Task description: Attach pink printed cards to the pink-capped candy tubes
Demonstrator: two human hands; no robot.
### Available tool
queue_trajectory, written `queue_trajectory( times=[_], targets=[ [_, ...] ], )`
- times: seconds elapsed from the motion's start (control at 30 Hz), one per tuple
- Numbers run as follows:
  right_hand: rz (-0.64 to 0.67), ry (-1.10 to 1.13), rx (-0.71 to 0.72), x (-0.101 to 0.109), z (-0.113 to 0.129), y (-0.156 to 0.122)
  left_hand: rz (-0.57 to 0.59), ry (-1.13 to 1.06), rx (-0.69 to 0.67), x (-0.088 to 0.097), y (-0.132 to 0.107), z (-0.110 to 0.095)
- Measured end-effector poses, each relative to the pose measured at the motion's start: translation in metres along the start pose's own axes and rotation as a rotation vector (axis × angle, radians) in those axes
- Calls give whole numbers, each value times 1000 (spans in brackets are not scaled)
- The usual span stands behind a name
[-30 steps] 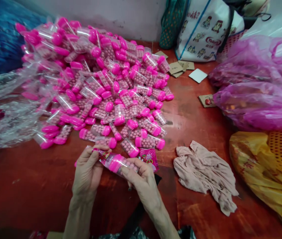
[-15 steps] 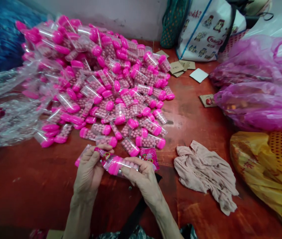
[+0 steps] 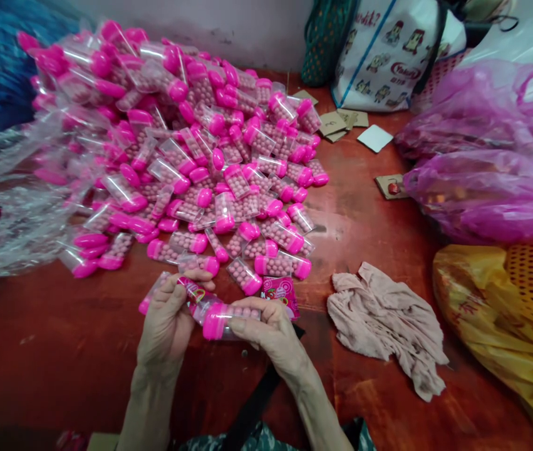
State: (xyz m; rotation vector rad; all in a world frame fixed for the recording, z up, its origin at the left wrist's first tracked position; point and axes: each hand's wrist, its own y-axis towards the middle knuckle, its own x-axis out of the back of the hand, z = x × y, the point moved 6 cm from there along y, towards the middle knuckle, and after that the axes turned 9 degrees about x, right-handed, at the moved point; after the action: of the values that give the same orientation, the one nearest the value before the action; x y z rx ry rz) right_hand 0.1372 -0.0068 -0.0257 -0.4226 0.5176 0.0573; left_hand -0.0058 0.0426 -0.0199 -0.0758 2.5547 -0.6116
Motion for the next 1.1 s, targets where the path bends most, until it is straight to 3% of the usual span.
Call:
queue_trajectory(
  times=[0.27, 0.53, 0.83, 1.1],
  targets=[
    [-85, 44, 45, 3, -3, 3, 98, 56, 69, -4, -1, 2],
    [-119, 57, 59, 8, -6, 4, 50, 58, 63, 3, 4, 7],
    [-101, -13, 74, 11, -3, 2, 163, 138, 231, -3, 2, 12],
    [-171, 6, 125, 6, -9, 2, 182, 97, 134, -1, 2, 9]
  ],
)
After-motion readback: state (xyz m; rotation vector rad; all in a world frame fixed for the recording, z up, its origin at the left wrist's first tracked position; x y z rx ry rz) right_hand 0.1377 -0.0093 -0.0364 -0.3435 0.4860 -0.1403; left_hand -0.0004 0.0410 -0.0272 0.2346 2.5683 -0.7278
